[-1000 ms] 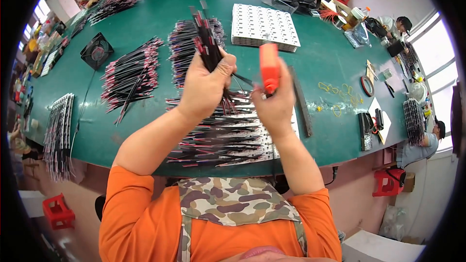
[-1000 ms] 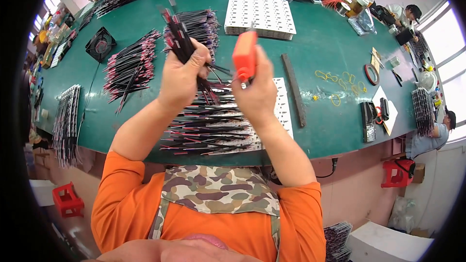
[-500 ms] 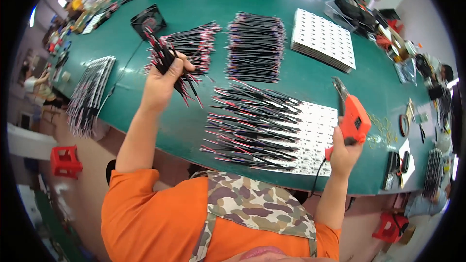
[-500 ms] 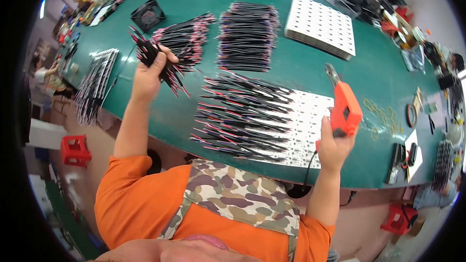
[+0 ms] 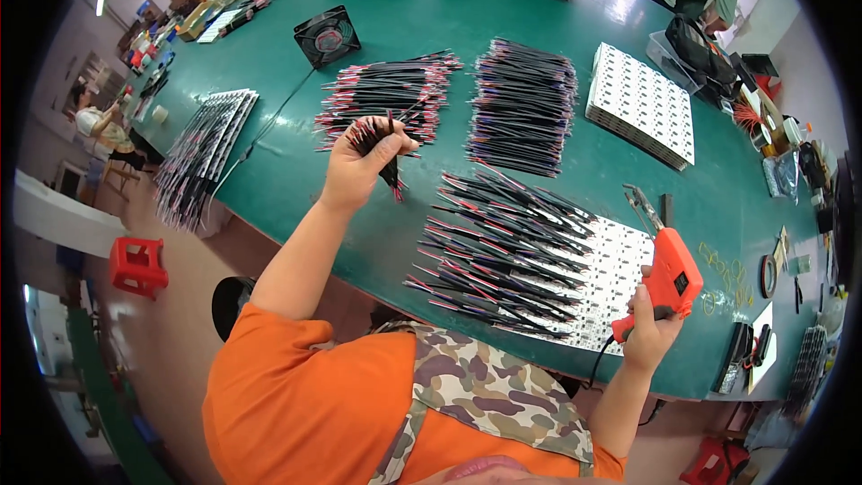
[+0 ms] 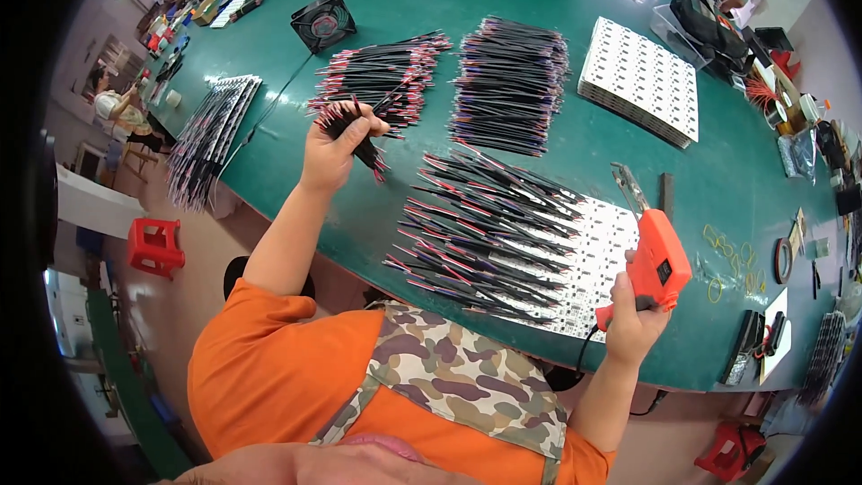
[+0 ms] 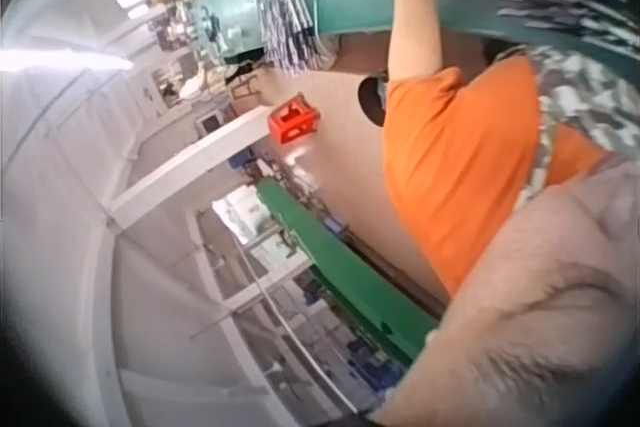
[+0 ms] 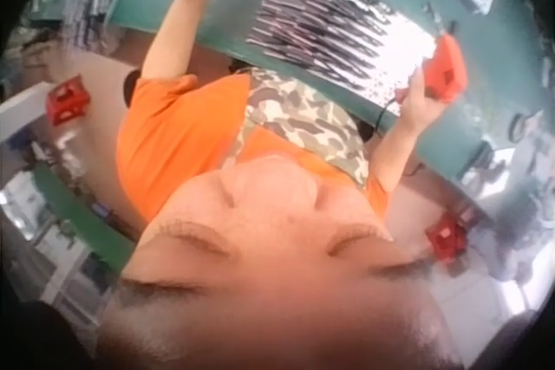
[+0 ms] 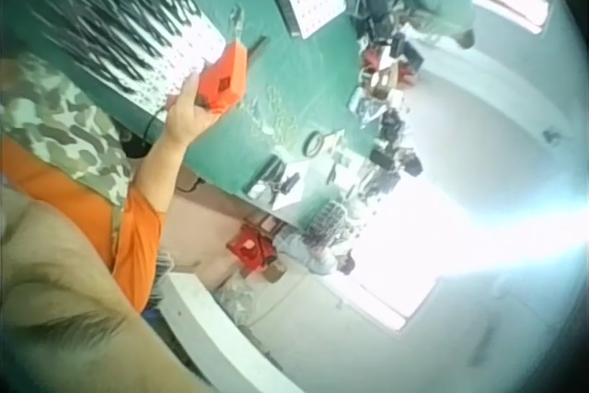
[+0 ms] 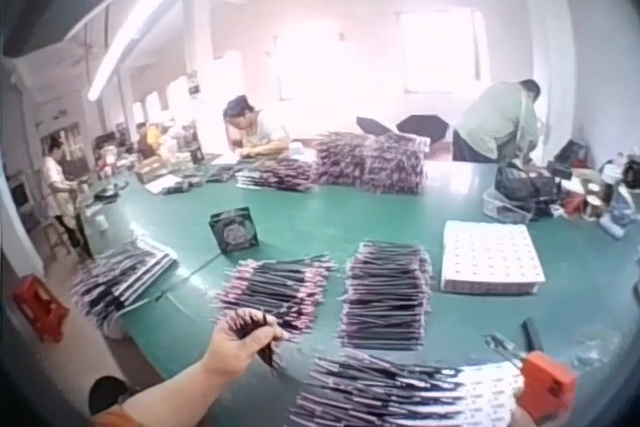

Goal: The person solders the tips of wire bundles against a board using a handheld soldering iron, picking up and rearranging the wire bundles by hand.

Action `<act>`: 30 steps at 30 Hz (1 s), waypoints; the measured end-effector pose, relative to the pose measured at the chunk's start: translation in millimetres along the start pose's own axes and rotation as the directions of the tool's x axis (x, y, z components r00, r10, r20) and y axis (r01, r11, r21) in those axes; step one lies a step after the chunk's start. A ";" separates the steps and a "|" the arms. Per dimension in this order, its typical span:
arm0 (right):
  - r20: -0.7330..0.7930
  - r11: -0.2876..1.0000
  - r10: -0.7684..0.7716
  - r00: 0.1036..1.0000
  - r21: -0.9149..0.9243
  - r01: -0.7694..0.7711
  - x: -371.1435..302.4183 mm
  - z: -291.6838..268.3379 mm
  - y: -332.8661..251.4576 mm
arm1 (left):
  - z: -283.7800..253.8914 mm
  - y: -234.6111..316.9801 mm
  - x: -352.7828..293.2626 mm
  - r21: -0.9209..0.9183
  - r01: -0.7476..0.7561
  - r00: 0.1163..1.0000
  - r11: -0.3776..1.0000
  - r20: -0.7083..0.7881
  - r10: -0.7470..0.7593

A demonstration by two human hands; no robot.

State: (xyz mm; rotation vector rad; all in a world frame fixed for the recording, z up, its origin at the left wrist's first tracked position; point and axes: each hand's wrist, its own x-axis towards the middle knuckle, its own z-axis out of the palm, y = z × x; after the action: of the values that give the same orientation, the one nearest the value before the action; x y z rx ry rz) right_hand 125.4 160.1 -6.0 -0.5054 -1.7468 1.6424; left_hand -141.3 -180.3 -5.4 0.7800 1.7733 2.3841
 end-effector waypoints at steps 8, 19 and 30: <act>-0.058 0.999 0.031 0.998 0.044 -0.029 -9.8 -38.1 -7.4 | 14.3 -14.3 16.0 0.012 0.093 0.996 0.996 0.005 -0.093; 0.011 0.981 0.109 0.994 0.160 -0.110 2.7 -77.4 -23.0 | 179.2 17.5 79.7 0.661 -0.413 0.661 0.627 0.691 -0.293; 0.091 0.976 0.206 0.974 0.049 -0.211 10.6 -97.6 -15.9 | 251.9 -32.5 88.5 0.558 -0.606 0.379 0.567 0.829 -0.411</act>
State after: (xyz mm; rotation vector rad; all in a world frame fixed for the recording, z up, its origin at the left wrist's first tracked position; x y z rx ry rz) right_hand 189.0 235.0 9.4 -0.6173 -1.7500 1.8806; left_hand -116.7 82.1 48.0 1.8761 2.0395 0.3769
